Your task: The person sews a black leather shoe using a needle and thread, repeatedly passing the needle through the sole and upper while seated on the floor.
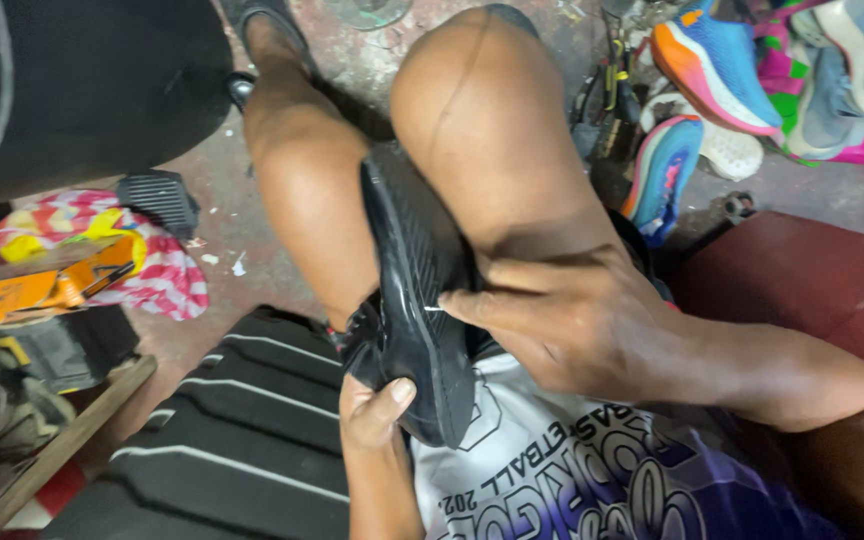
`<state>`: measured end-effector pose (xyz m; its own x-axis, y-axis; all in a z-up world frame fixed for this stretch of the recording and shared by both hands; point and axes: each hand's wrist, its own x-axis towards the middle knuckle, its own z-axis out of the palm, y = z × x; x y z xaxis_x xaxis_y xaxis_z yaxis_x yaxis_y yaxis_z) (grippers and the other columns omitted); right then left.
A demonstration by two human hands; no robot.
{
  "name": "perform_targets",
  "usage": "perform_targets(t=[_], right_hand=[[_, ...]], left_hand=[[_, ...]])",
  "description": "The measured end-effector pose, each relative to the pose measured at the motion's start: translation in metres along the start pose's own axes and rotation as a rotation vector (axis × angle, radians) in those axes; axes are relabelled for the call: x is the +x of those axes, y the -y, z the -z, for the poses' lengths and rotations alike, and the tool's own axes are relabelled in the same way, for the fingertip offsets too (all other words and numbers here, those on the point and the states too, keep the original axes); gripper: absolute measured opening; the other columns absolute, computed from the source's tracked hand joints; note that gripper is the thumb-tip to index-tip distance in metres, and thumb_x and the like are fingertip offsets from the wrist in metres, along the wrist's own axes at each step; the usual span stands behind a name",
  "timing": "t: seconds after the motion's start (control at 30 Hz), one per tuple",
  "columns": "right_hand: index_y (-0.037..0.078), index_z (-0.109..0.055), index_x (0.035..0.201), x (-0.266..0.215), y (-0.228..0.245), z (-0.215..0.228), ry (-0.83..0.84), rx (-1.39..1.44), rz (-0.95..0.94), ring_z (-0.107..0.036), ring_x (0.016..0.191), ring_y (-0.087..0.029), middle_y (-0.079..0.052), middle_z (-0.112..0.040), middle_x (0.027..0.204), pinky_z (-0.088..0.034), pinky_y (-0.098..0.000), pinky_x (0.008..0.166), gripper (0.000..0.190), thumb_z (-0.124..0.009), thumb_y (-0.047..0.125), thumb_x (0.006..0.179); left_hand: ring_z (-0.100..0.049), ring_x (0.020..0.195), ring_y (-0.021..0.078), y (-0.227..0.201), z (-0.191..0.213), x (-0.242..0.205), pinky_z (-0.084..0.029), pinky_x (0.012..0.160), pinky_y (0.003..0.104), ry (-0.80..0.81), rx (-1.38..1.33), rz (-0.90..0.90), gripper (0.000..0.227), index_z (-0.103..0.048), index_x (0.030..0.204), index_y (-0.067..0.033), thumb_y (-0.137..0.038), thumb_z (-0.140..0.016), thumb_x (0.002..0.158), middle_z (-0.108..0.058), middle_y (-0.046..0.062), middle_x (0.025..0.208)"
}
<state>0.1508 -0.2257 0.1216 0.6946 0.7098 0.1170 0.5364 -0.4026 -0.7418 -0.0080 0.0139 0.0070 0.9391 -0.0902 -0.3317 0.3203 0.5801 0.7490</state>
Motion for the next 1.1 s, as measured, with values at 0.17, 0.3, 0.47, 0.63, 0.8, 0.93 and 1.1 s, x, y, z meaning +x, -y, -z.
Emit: perform_targets(t=[0.17,0.3,0.47,0.63,0.8,0.93,1.1], right_hand=[[0.012,-0.075,0.117,-0.006,-0.023,-0.004,0.025,0.087,-0.081,-0.073,0.082,-0.026,-0.008,-0.073,0.096,-0.059,-0.0374,0.071,0.034,-0.073,0.007,0.084],[0.014,-0.076,0.115,-0.003,-0.035,-0.004,0.062,0.095,-0.093,-0.074,0.087,-0.027,-0.010,-0.075,0.099,-0.059,-0.0384,0.074,0.033,-0.074,0.011,0.082],[0.014,-0.075,0.114,0.011,-0.042,-0.002,0.186,0.129,-0.062,-0.073,0.081,-0.020,-0.005,-0.075,0.100,-0.059,-0.0347,0.069,0.032,-0.072,0.010,0.082],[0.014,-0.071,0.109,0.028,-0.050,0.010,0.348,0.042,0.027,-0.071,0.077,-0.020,-0.001,-0.069,0.086,-0.059,-0.0362,0.064,0.034,-0.071,0.008,0.076],[0.011,-0.069,0.114,0.041,-0.049,0.022,0.318,-0.004,0.108,-0.071,0.082,-0.021,-0.004,-0.070,0.098,-0.062,-0.0358,0.072,0.046,-0.070,0.008,0.068],[0.010,-0.069,0.110,0.038,-0.053,0.022,0.328,-0.027,0.148,-0.072,0.083,-0.022,-0.007,-0.070,0.097,-0.062,-0.0374,0.073,0.046,-0.073,0.013,0.065],[0.005,-0.066,0.113,0.036,-0.055,0.019,0.320,-0.014,0.206,-0.072,0.086,-0.021,-0.006,-0.069,0.096,-0.063,-0.0372,0.081,0.042,-0.075,0.016,0.073]], left_hand=[[-0.068,0.103,0.0218,-0.010,-0.008,0.005,-0.055,0.094,0.036,0.134,0.344,0.050,0.046,-0.067,0.119,0.0069,-0.019,-0.085,0.086,-0.072,0.011,0.112],[-0.068,0.096,0.0180,-0.017,-0.021,0.010,-0.055,0.089,0.033,0.087,0.490,-0.013,0.029,-0.070,0.110,0.0014,-0.015,-0.083,0.088,-0.072,0.007,0.105],[-0.068,0.089,0.0151,-0.024,-0.029,0.009,-0.055,0.083,0.029,0.071,0.561,0.029,0.018,-0.071,0.101,0.0007,-0.010,-0.080,0.089,-0.073,0.005,0.099],[-0.071,0.085,0.0165,-0.025,-0.031,0.011,-0.057,0.078,0.030,0.011,0.478,0.115,0.020,-0.072,0.102,0.0016,-0.006,-0.081,0.086,-0.075,0.007,0.097],[-0.072,0.085,0.0181,-0.025,-0.041,0.012,-0.057,0.079,0.030,0.014,0.644,-0.026,0.023,-0.072,0.101,0.0002,-0.006,-0.084,0.083,-0.073,0.008,0.096],[-0.072,0.082,0.0188,-0.033,-0.051,0.013,-0.057,0.075,0.031,-0.007,0.750,0.015,0.022,-0.073,0.097,-0.0019,-0.008,-0.085,0.079,-0.074,0.007,0.091],[-0.073,0.079,0.0187,-0.038,-0.055,0.016,-0.057,0.074,0.032,-0.011,0.794,0.042,0.018,-0.075,0.095,-0.0044,-0.010,-0.084,0.081,-0.075,0.005,0.088]])
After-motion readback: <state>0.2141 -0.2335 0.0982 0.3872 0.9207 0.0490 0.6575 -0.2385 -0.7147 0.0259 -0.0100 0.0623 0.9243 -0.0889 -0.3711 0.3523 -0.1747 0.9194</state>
